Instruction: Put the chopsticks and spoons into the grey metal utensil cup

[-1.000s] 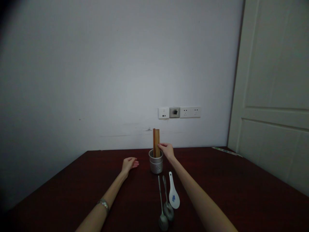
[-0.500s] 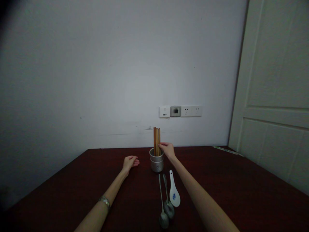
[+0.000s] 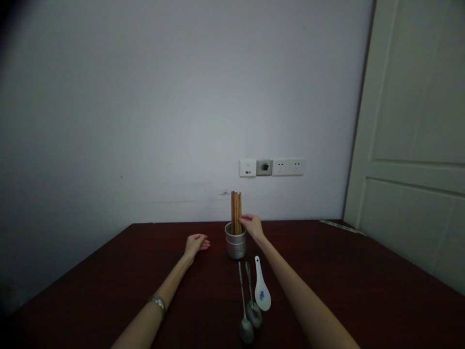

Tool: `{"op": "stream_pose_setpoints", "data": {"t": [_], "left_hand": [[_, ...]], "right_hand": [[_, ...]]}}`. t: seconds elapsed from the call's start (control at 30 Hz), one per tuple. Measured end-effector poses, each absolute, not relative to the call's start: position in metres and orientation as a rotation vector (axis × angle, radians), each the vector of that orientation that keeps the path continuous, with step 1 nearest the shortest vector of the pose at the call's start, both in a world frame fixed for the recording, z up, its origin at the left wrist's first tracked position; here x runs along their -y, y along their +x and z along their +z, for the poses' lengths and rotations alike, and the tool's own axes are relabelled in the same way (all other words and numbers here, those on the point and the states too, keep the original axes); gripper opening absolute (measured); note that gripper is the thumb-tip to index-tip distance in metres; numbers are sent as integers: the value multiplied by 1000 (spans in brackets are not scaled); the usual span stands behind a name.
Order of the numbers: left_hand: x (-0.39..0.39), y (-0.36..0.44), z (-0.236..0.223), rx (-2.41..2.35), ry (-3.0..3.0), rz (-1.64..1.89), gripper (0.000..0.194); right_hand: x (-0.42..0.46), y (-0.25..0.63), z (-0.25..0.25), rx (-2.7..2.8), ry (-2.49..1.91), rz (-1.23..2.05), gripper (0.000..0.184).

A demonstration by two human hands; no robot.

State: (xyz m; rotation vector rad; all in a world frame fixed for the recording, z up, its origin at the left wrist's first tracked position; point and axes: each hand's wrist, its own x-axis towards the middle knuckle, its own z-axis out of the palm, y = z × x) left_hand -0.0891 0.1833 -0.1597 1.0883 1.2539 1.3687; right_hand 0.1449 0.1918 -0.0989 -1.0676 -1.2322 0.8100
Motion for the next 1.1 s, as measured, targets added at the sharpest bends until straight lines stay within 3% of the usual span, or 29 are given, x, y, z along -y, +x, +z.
{"op": "stream_pose_setpoints", "data": {"t": [0.43, 0.83, 0.97, 1.1], "left_hand": [[-188, -90, -167, -1239, 1121, 1371, 9], [-187, -89, -165, -1265, 1144, 1356, 10], [-187, -89, -166, -1302, 1186, 1343, 10], [-186, -87, -165, -1337, 1237, 1320, 10]], "right_hand": [[-191, 147, -102, 1237, -1062, 831, 16], [-183, 181, -100, 1181, -1122, 1054, 39], [-170, 216, -129, 1265, -1275, 919, 39], [-146, 244, -164, 1710, -1499, 388, 37]]}}
